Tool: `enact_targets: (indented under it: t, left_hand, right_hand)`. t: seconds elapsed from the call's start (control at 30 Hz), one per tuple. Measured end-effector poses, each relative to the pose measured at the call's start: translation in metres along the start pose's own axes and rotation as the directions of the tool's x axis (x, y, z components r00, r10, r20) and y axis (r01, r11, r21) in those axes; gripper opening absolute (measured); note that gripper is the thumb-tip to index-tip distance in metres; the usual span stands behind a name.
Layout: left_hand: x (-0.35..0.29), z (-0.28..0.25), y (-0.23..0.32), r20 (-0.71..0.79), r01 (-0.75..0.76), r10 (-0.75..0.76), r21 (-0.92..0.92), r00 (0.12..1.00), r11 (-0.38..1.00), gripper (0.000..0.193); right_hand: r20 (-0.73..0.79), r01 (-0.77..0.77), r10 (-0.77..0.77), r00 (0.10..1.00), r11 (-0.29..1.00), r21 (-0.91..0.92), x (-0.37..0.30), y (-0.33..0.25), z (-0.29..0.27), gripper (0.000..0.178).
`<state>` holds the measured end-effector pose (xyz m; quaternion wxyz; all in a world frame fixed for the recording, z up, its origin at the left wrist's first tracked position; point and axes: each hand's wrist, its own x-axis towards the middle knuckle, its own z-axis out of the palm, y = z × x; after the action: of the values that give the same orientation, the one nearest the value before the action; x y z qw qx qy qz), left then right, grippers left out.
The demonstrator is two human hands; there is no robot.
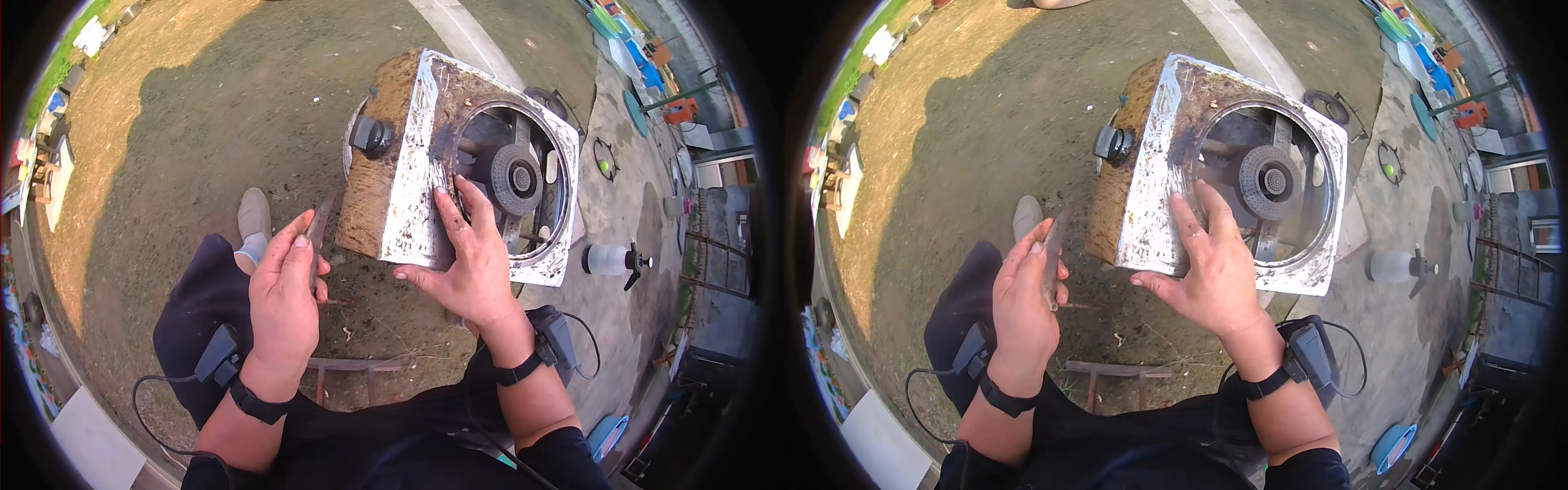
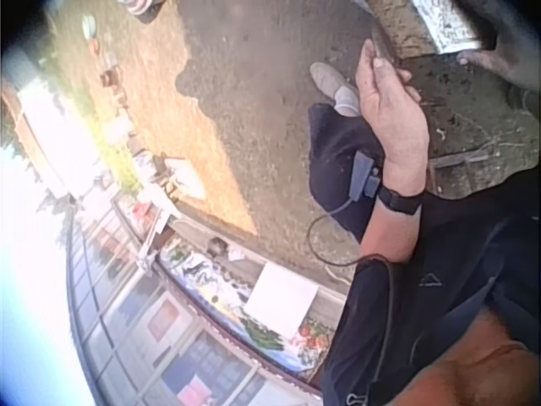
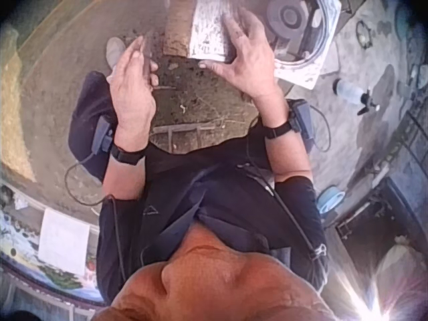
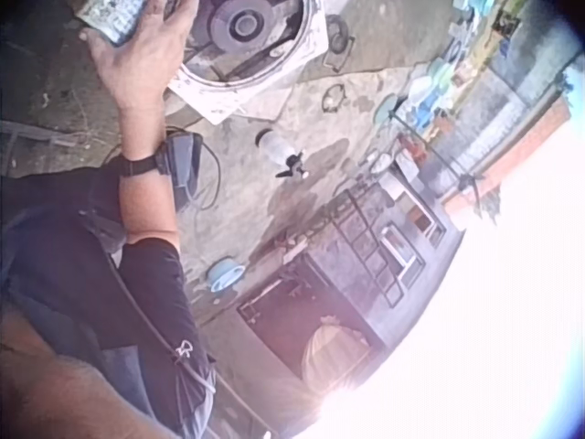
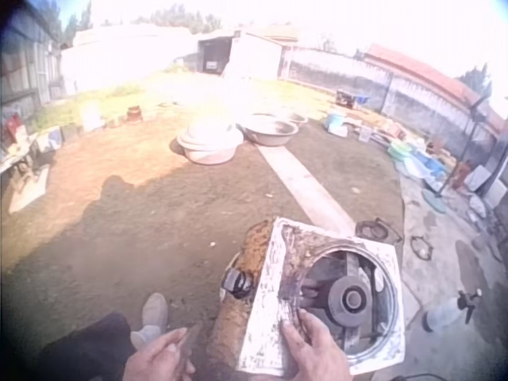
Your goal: The person is using a piece of metal to scrape rust and clean a gas stove burner housing.
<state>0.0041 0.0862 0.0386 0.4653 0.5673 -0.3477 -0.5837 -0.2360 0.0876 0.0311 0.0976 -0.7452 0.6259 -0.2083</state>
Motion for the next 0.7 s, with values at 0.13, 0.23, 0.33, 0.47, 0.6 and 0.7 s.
enact_targets:
  t: [0.13, 0.23, 0.33, 0.47, 0.6, 0.7]
  left_hand:
    - [-0.006, 0.001, 0.01, 0.015, 0.169, -0.173, -0.301, 0.985, 0.938, 0.045]
    - [-0.008, 0.002, 0.013, 0.035, 0.223, -0.227, -0.374, 0.973, 0.9, 0.045]
    - [-0.009, 0.004, 0.018, 0.074, 0.255, -0.248, -0.431, 0.966, 0.866, 0.044]
    - [-0.012, 0.006, 0.029, 0.15, 0.305, -0.267, -0.542, 0.952, 0.783, 0.037]
    - [-0.01, 0.012, 0.032, 0.277, 0.334, -0.194, -0.681, 0.941, 0.651, 0.031]
    - [-0.009, 0.023, 0.04, 0.306, 0.339, -0.161, -0.726, 0.939, 0.599, 0.03]
  right_hand:
    - [-0.056, 0.063, -0.061, 0.997, 0.997, 0.037, 0.0, 0.0, -0.001, 0.103]
    - [-0.088, 0.136, -0.134, 0.987, 0.99, 0.022, -0.002, 0.001, -0.006, 0.098]
    - [-0.118, 0.262, -0.255, 0.96, 0.964, 0.046, -0.005, -0.012, -0.014, 0.093]
    - [-0.023, 0.302, -0.311, 0.95, 0.9, 0.314, -0.014, -0.041, -0.012, 0.083]
    - [0.019, 0.252, -0.275, 0.961, 0.906, 0.34, -0.023, -0.05, -0.004, 0.076]
    - [0.04, 0.167, -0.196, 0.98, 0.913, 0.372, -0.027, -0.059, -0.008, 0.07]
